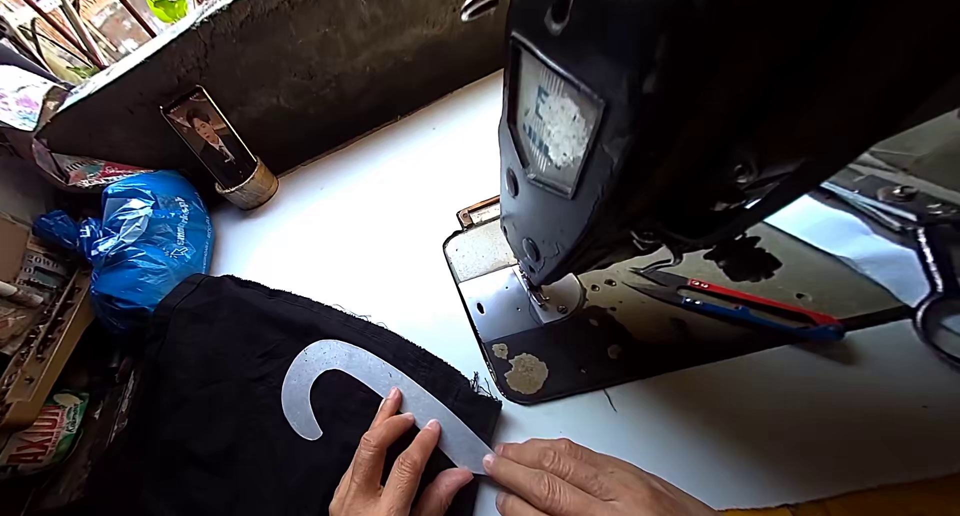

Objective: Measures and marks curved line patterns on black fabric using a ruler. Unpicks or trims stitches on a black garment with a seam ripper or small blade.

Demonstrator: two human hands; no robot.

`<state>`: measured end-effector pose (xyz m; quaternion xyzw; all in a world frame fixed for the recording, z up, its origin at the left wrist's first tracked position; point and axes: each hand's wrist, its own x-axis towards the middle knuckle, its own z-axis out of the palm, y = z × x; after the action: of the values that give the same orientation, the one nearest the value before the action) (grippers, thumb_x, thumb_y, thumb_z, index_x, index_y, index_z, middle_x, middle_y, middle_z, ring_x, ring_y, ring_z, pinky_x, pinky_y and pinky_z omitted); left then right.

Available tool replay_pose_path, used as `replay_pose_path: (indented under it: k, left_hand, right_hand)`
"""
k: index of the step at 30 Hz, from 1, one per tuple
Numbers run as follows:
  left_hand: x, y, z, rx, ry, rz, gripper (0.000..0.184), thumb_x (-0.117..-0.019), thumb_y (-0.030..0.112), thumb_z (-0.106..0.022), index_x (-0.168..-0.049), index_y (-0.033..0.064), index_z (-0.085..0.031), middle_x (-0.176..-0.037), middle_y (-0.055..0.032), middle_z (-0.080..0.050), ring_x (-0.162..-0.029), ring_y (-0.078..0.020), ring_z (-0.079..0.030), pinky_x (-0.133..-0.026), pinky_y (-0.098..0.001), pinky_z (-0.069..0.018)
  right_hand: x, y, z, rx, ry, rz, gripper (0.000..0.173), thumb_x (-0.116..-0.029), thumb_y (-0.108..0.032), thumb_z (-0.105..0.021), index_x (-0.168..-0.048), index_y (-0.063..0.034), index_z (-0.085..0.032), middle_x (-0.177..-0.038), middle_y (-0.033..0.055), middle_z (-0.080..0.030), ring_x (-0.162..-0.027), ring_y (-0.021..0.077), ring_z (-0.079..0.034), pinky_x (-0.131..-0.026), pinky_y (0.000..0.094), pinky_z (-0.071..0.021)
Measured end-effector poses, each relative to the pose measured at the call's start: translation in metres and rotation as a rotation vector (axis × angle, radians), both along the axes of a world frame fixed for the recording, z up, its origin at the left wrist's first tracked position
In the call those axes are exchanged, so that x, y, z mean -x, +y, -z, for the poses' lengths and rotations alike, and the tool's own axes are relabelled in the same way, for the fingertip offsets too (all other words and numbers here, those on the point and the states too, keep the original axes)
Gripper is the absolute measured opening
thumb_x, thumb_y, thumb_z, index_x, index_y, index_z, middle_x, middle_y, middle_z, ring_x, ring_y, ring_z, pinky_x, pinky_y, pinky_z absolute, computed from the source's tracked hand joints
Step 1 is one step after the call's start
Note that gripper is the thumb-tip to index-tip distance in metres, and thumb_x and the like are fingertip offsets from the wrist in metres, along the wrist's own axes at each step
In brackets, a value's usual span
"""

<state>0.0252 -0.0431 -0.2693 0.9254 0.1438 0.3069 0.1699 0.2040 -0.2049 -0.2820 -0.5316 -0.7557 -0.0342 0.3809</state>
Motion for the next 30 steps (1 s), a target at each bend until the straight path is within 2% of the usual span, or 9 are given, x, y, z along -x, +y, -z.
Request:
replay_pose_path:
  k: [7, 12, 16, 19, 22, 25, 30]
  left_hand:
    - [-0.002, 0.002, 0.003, -0.003, -0.023, 0.008, 0.034, -0.087, 0.037, -0.08, -0.103, 0.0073, -0.076, -0.113, -0.0185, -0.07, -0.131, -0.0189, -0.059, -0.111, -0.0224, -0.0434]
    - [-0.001, 0.002, 0.003, -0.011, -0.008, 0.048, 0.031, -0.0913, 0.033, -0.077, -0.106, 0.0055, -0.077, -0.117, -0.0203, -0.07, -0.131, -0.0203, -0.059, -0.112, -0.0238, -0.0437]
    - [-0.002, 0.004, 0.004, -0.044, -0.01, 0.056, 0.025, -0.0938, 0.032, -0.074, -0.105, 0.0093, -0.077, -0.115, -0.0184, -0.071, -0.129, -0.0202, -0.061, -0.111, -0.0256, -0.045]
    - [-0.002, 0.004, 0.003, -0.105, 0.027, 0.018, 0.027, -0.096, 0.038, -0.071, -0.105, 0.0143, -0.079, -0.123, -0.0158, -0.071, -0.126, -0.0182, -0.062, -0.111, -0.0282, -0.0442]
    - [-0.003, 0.006, 0.004, -0.192, 0.063, -0.022, 0.03, -0.0983, 0.046, -0.064, -0.104, 0.0201, -0.078, -0.123, -0.007, -0.074, -0.126, -0.0138, -0.062, -0.113, -0.0342, -0.034]
    - [-0.004, 0.006, 0.003, -0.197, 0.075, -0.018, 0.029, -0.0989, 0.045, -0.064, -0.104, 0.0204, -0.078, -0.122, -0.0063, -0.075, -0.127, -0.0153, -0.062, -0.117, -0.0378, -0.0308]
    - [-0.008, 0.01, -0.002, -0.214, 0.095, 0.035, 0.029, -0.0982, 0.044, -0.065, -0.101, 0.0183, -0.08, -0.117, -0.0084, -0.076, -0.122, -0.02, -0.065, -0.117, -0.0394, -0.0365]
  right_hand:
    - [-0.001, 0.0, -0.002, 0.0, 0.038, 0.015, 0.017, -0.1025, 0.001, -0.05, -0.106, 0.0001, -0.067, -0.115, 0.0213, -0.072, -0.112, 0.0301, -0.069, -0.103, 0.0325, -0.0501]
    - [-0.001, 0.0, -0.001, -0.003, 0.065, 0.042, 0.016, -0.1021, 0.001, -0.051, -0.106, -0.0002, -0.067, -0.115, 0.0215, -0.071, -0.113, 0.0297, -0.068, -0.103, 0.032, -0.0497]
    - [0.0, 0.0, 0.0, -0.007, 0.076, 0.057, 0.016, -0.102, 0.0, -0.052, -0.106, -0.0003, -0.067, -0.115, 0.0212, -0.072, -0.113, 0.0296, -0.068, -0.104, 0.0323, -0.0496]
    - [-0.001, 0.0, 0.001, -0.002, 0.065, 0.056, 0.016, -0.1021, 0.0, -0.051, -0.106, -0.0005, -0.067, -0.114, 0.0205, -0.072, -0.112, 0.0295, -0.068, -0.103, 0.0322, -0.0498]
    - [0.0, 0.0, 0.001, 0.0, 0.055, 0.057, 0.017, -0.1019, 0.0, -0.051, -0.107, -0.0008, -0.068, -0.114, 0.0202, -0.072, -0.111, 0.0295, -0.068, -0.102, 0.0325, -0.0499]
    - [0.0, 0.0, 0.001, 0.011, 0.038, 0.075, 0.017, -0.102, 0.0, -0.052, -0.107, -0.0015, -0.068, -0.114, 0.0188, -0.073, -0.112, 0.029, -0.068, -0.102, 0.0324, -0.0493]
    - [0.001, 0.001, 0.002, 0.021, 0.054, 0.1, 0.016, -0.1012, 0.0, -0.053, -0.103, -0.0016, -0.068, -0.113, 0.0179, -0.072, -0.111, 0.0285, -0.068, -0.1, 0.0317, -0.0503]
